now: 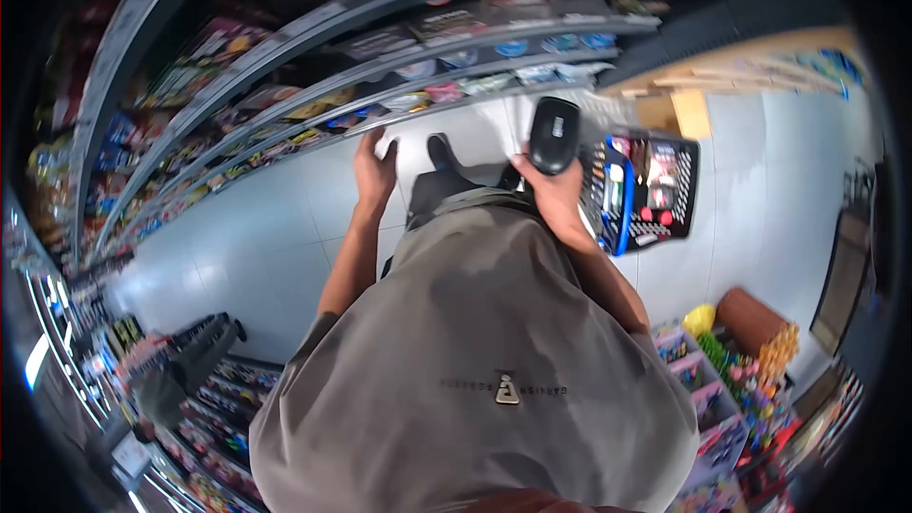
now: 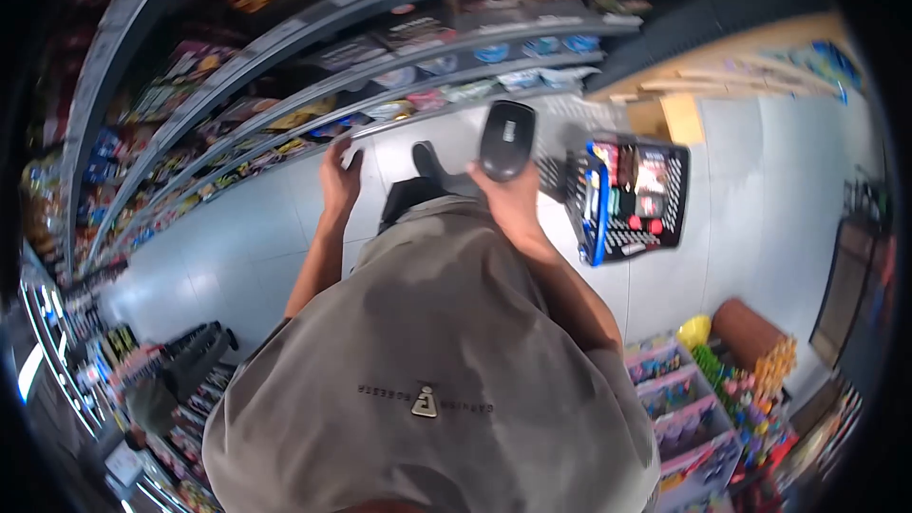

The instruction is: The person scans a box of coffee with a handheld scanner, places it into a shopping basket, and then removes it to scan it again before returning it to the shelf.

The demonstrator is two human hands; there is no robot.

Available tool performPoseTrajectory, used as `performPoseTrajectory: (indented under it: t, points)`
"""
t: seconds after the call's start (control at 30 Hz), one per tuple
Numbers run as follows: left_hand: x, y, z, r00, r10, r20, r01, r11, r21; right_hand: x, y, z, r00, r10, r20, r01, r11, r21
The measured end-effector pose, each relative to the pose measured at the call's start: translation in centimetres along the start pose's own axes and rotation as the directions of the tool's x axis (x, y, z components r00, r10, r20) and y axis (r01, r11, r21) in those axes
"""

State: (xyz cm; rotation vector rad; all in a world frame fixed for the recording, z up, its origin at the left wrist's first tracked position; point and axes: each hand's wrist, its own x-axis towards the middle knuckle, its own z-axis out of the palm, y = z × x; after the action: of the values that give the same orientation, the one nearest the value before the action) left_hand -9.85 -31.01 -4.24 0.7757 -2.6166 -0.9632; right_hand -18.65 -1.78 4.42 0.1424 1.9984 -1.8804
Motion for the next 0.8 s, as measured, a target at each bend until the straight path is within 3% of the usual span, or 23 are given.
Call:
performPoseTrajectory:
  t: [0.07, 0.13, 0.17, 0.2, 0.23, 0.27, 0.37, 0.43, 0.6, 0.63, 0.67, 0.7, 0.73, 0.8]
  points:
    - [-3.8, -5.6, 1.9, 0.995, -0.101, 0.013, 0.101, 0.995, -0.003, 0.0, 2.3, -0.2, 1.0, -0.027, -0.015, 0.026, 0.999, -0.032]
    - [-7.9, -11.6, 2.4, 0.979, -0.162, 0.125, 0.139, 0.974, 0.179, -0.6, 2.5, -0.2, 1.0, 0.009, -0.005, -0.009, 0.999, 0.041]
    - [-9.7, -15.6, 2.1, 0.907, -0.265, 0.327, 0.137, 0.921, 0.366, -1.0, 2.8, -0.2, 1.0, -0.015, -0.013, 0.016, 0.999, 0.028]
    - [-11.4, -21.9, 3.3, 0.738, -0.311, 0.599, -0.2, 0.747, 0.634, -1.0, 3.1, -0.2, 0.999, -0.048, -0.018, 0.049, 0.999, 0.016]
    - [-13.5, -21.2, 1.1, 0.718, -0.443, 0.537, 0.265, 0.887, 0.377, -1.2, 3.2, -0.2, 1.0, -0.022, -0.013, 0.022, 0.999, 0.042]
    - [-13.3, -21.3, 1.2, 0.716, -0.427, 0.552, 0.242, 0.894, 0.377, -1.4, 3.3, -0.3, 0.999, -0.021, -0.039, 0.023, 0.999, 0.047]
    - [-12.6, -22.9, 2.2, 0.774, -0.185, 0.605, -0.091, 0.914, 0.396, -1.8, 4.1, -0.3, 0.993, -0.001, -0.12, 0.014, 0.994, 0.104]
    - [-12.4, -24.6, 2.7, 0.767, -0.021, 0.642, -0.302, 0.87, 0.39, -2.3, 3.9, -0.2, 0.982, 0.005, -0.189, 0.012, 0.996, 0.086]
    - [-12.7, -27.4, 4.8, 0.625, 0.358, 0.694, -0.715, 0.619, 0.324, -4.6, 4.5, 0.4, 0.96, -0.002, -0.279, 0.015, 0.999, 0.043]
    - [-9.7, -29.2, 3.9, 0.581, -0.042, 0.813, -0.307, 0.914, 0.266, -5.1, 5.1, 0.7, 0.961, -0.002, -0.277, 0.021, 0.998, 0.063]
    - [-7.3, -23.1, 2.8, 0.542, -0.227, 0.809, 0.055, 0.971, 0.235, -5.6, 5.5, 1.2, 0.96, -0.001, -0.278, 0.026, 0.996, 0.085]
    - [-7.0, -22.6, 3.6, 0.637, -0.185, 0.748, 0.346, 0.936, -0.063, -6.3, 5.7, 1.6, 0.962, 0.031, -0.271, 0.006, 0.991, 0.134]
    - [-5.3, -17.3, 3.0, 0.565, -0.411, 0.715, 0.639, 0.766, -0.065, -7.0, 5.7, 1.9, 0.955, 0.032, -0.294, 0.008, 0.991, 0.134]
    - [-3.4, -17.0, 4.1, 0.562, -0.349, 0.75, 0.623, 0.775, -0.106, -8.5, 5.7, 2.1, 0.953, -0.049, -0.298, 0.087, 0.989, 0.117]
